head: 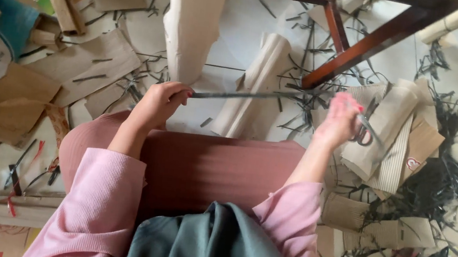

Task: The person cuts a piece of corrugated cardboard into strips using scissors, then wraps a strip around a wooden chair leg and secures it with a black tie.

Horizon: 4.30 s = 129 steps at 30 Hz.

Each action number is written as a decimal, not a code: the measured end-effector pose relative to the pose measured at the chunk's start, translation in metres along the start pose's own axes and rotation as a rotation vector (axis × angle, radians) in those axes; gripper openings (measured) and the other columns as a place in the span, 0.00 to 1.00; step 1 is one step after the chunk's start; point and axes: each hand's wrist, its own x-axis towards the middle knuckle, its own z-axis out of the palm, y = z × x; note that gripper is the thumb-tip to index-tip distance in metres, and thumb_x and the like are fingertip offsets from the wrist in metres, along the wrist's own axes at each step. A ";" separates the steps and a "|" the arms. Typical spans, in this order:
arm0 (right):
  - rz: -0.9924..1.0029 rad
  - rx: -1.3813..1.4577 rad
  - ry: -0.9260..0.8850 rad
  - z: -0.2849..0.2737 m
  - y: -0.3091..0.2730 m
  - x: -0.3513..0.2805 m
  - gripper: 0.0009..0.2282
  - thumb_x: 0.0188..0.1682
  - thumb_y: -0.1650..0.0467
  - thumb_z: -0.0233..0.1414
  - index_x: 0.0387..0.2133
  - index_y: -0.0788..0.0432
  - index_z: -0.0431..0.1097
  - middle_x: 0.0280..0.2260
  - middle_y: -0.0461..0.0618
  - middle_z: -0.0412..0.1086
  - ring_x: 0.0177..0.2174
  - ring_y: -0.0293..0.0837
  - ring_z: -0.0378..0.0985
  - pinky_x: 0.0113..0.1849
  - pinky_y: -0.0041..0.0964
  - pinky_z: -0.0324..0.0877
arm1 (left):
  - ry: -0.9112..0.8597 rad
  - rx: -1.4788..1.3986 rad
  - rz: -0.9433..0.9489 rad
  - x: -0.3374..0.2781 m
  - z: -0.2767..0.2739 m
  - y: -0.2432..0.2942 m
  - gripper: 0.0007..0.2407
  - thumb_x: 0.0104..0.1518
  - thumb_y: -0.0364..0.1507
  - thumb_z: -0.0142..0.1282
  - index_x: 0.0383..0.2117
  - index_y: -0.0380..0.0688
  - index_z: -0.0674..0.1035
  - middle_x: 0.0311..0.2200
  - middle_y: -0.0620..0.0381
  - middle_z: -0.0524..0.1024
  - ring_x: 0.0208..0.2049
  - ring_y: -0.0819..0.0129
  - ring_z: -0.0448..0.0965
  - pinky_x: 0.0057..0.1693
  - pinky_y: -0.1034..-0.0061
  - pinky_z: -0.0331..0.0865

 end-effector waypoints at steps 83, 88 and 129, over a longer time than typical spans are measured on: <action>0.306 -1.813 -0.906 -0.024 0.236 0.062 0.29 0.46 0.70 0.54 0.63 0.69 0.59 0.71 0.68 0.36 0.55 0.65 0.73 0.50 0.55 0.75 | -0.852 0.534 -0.517 0.014 0.160 -0.129 0.18 0.62 0.43 0.45 0.60 0.75 0.73 0.56 0.57 0.78 0.57 0.58 0.78 0.60 0.60 0.75; 0.420 -1.692 -0.878 -0.040 0.235 0.058 0.27 0.48 0.74 0.50 0.62 0.75 0.57 0.69 0.67 0.41 0.56 0.67 0.71 0.53 0.55 0.73 | -0.833 0.511 -0.528 0.018 0.137 -0.079 0.19 0.62 0.44 0.45 0.60 0.69 0.74 0.56 0.56 0.78 0.59 0.57 0.77 0.62 0.60 0.73; 0.192 -1.256 -0.816 0.027 0.083 -0.010 0.05 0.47 0.73 0.59 0.32 0.48 0.82 0.35 0.50 0.80 0.45 0.50 0.81 0.52 0.42 0.70 | -0.701 0.389 -0.264 0.009 0.123 -0.047 0.19 0.66 0.36 0.40 0.63 0.58 0.70 0.51 0.45 0.80 0.54 0.47 0.80 0.62 0.51 0.72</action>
